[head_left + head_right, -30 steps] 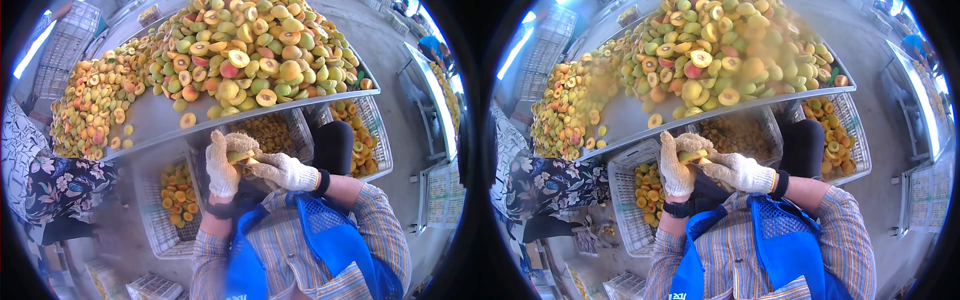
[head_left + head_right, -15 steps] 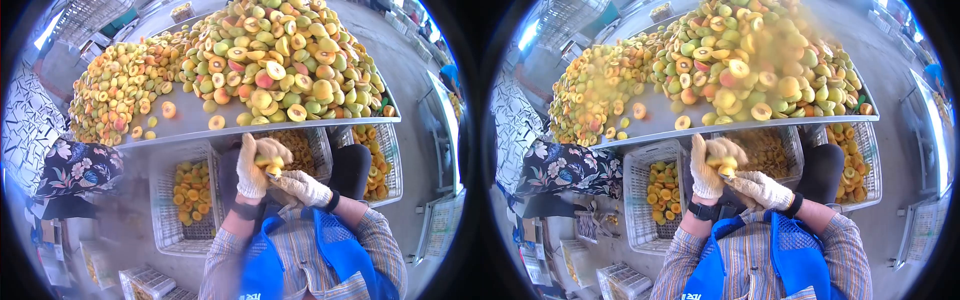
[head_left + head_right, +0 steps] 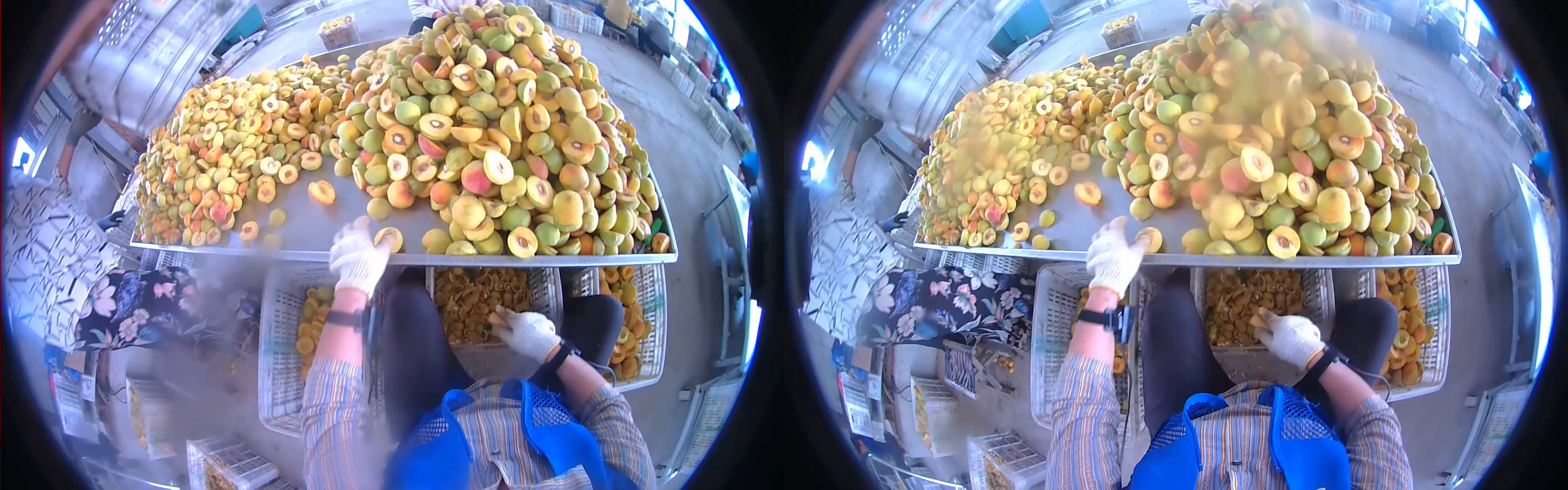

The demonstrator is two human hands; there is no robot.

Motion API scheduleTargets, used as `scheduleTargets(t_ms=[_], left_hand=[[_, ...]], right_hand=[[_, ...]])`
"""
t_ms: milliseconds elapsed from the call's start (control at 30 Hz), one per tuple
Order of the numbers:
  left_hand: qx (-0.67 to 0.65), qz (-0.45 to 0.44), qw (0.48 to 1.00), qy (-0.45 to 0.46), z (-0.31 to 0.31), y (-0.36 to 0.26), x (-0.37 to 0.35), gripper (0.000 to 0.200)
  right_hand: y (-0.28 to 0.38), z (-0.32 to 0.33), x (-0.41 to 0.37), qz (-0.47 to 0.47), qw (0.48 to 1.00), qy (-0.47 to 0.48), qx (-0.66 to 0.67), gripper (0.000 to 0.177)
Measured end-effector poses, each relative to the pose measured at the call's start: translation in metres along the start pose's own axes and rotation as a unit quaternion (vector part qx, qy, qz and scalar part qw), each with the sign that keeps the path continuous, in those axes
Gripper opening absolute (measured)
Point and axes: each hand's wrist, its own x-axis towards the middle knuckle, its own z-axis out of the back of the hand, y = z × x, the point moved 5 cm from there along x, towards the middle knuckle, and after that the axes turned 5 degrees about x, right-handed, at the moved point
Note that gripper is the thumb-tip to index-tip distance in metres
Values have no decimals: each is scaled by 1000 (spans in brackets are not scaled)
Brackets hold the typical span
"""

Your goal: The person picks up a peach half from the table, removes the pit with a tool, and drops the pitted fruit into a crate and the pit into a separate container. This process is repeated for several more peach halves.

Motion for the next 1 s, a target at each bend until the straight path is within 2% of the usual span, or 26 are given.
scheduleTargets(t_ms=[33, 67, 133, 233, 267, 300, 333, 367, 400, 433, 467, 500, 533, 600, 633, 700, 767, 833, 867, 967, 1000], left_hand=[[8, 21, 997, 80, -9, -11, 13, 58], [4, 21, 997, 77, -13, -18, 22, 58], [38, 45, 966, 250, -38, -23, 33, 60], [35, 34, 965, 258, -49, -23, 38, 56], [-10, 14, 978, 210, -44, -24, 34, 44], [-10, 11, 978, 209, -43, -23, 26, 44], [-310, 67, 932, 173, -37, -22, 18, 37], [-580, 117, 797, 123, -34, -20, 10, 30], [-705, 122, 690, 111, -36, -19, 3, 24], [-704, 120, 691, 111, -30, -22, -8, 24], [-791, 106, 591, 122, -16, -34, -23, 30], [-863, 90, 479, 130, -2, -46, -38, 36], [-863, 90, 479, 131, 6, -54, -53, 36], [-899, 106, 401, 139, 17, -70, -79, 45], [-900, 108, 399, 141, 18, -78, -91, 45], [-891, 165, 415, 77, 19, -82, -107, 47], [-893, 138, 419, 91, 27, -88, -122, 48], [-904, 103, 399, 117, 37, -98, -132, 49], [-906, 124, 387, 118, 46, -103, -137, 44], [-906, 117, 389, 117, 45, -110, -147, 46], [-901, 139, 398, 104, 48, -113, -151, 48]], right_hand=[[13, 8, -1, -29, 999, 12, -38, 50], [10, 4, 0, -14, 1000, 3, -26, 50], [10, -3, -3, 23, 1000, -15, 15, 52], [19, 10, -3, -67, 993, 82, -49, 54], [29, 20, -3, -68, 993, 80, -49, 54], [38, 31, -2, -68, 996, 64, -5, 56], [46, 41, -1, -69, 996, 45, 40, 59], [54, 50, 0, -71, 996, 42, 41, 59], [65, 58, 2, -56, 993, 24, 98, 60], [76, 65, 3, -40, 987, 7, 154, 61], [90, 72, 3, 11, 979, -29, 201, 60], [100, 74, 3, 12, 979, -30, 201, 60], [110, 76, 2, 25, 974, -28, 225, 58], [126, 79, 3, 41, 957, -32, 285, 52], [127, 75, 0, 38, 957, -32, 285, 52], [129, 71, -1, 85, 955, -76, 275, 47], [129, 68, -8, 74, 961, -91, 251, 44], [130, 69, -12, 64, 967, -84, 231, 44], [130, 71, -14, 67, 967, -88, 230, 44], [122, 61, -19, 71, 970, -62, 225, 45], [120, 52, -20, 127, 964, -75, 220, 43]])
